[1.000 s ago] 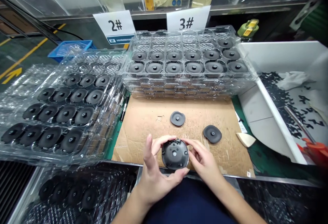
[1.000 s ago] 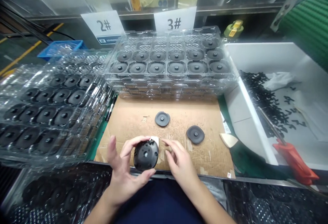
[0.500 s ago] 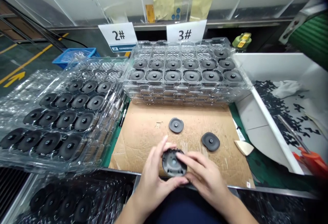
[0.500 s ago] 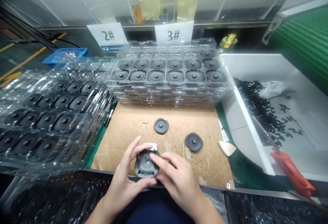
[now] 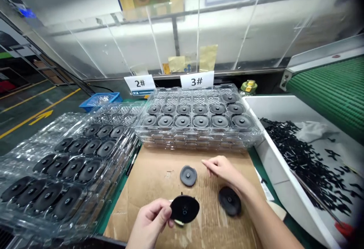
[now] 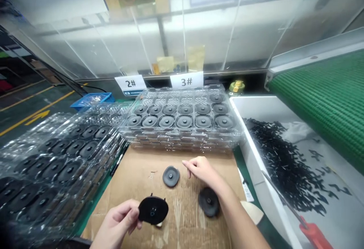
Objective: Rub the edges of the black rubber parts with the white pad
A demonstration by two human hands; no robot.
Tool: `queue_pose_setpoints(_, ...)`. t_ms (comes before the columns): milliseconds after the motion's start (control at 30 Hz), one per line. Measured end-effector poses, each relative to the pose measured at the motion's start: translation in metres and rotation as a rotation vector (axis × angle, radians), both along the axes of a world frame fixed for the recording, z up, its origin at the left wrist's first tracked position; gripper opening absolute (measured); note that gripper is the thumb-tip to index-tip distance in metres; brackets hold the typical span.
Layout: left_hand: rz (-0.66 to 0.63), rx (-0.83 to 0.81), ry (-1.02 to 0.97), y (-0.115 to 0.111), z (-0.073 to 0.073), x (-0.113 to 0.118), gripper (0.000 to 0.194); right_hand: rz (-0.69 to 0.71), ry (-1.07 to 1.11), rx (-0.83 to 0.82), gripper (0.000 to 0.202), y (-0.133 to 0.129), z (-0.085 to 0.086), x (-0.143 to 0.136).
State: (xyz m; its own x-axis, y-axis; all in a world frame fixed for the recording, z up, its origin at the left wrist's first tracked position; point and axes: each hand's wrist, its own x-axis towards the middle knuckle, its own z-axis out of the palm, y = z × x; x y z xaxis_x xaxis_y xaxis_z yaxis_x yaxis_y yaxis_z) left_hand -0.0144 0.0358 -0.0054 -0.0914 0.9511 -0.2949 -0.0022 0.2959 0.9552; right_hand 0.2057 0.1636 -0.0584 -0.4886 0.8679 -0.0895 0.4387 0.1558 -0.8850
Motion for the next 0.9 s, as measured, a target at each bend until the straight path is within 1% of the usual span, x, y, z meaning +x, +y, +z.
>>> queue_pose_setpoints(33,-0.004,0.034,0.033,0.004,0.002,0.002,0.029,-0.009,0.005,-0.019,0.047,0.012,-0.009,0.004)
queue_pose_setpoints(100,-0.023,0.103,0.106,0.015,0.009,0.004,0.027,-0.024,0.031,-0.049,0.038,0.027,-0.026,0.009)
queue_pose_setpoints(200,-0.096,0.138,0.253,0.041,0.024,0.004,0.022,-0.041,0.081,-0.087,0.030,0.031,-0.043,0.012)
queue_pose_setpoints(267,-0.156,0.174,0.405,0.068,0.038,0.005,0.018,-0.045,0.107,-0.111,0.030,0.029,-0.049,0.011)
queue_pose_setpoints(300,-0.177,0.231,0.493,0.086,0.045,0.008,0.018,-0.047,0.117,-0.120,0.031,0.028,-0.050,0.011)
queue_pose_setpoints(367,-0.227,0.435,0.697,0.126,0.062,0.018,0.021,-0.055,0.133,-0.133,0.033,0.028,-0.051,0.010)
queue_pose_setpoints(400,-0.244,0.498,0.738,0.149,0.070,0.026,0.022,-0.059,0.138,-0.136,0.035,0.028,-0.050,0.009)
queue_pose_setpoints(500,-0.319,0.621,0.811,0.224,0.092,0.061,0.025,-0.076,0.143,-0.137,0.040,0.030,-0.050,0.007)
queue_pose_setpoints(567,-0.379,0.702,0.877,0.275,0.101,0.088,0.025,-0.089,0.145,-0.136,0.043,0.030,-0.051,0.006)
queue_pose_setpoints(633,-0.431,0.755,0.963,0.323,0.102,0.113,0.024,-0.103,0.153,-0.139,0.046,0.031,-0.052,0.005)
queue_pose_setpoints(667,-0.463,0.761,1.008,0.344,0.099,0.125,0.024,-0.110,0.159,-0.140,0.048,0.031,-0.053,0.005)
queue_pose_setpoints(733,-0.522,0.740,1.091,0.379,0.087,0.143,0.028,-0.126,0.172,-0.144,0.050,0.032,-0.053,0.005)
queue_pose_setpoints(800,-0.565,0.705,1.163,0.401,0.071,0.155,0.029,-0.141,0.184,-0.149,0.051,0.033,-0.053,0.005)
queue_pose_setpoints(833,-0.574,0.700,1.195,0.407,0.063,0.158,0.030,-0.147,0.189,-0.152,0.050,0.033,-0.053,0.005)
queue_pose_setpoints(900,-0.559,0.722,1.254,0.407,0.053,0.158,0.030,-0.151,0.199,-0.159,0.049,0.034,-0.053,0.006)
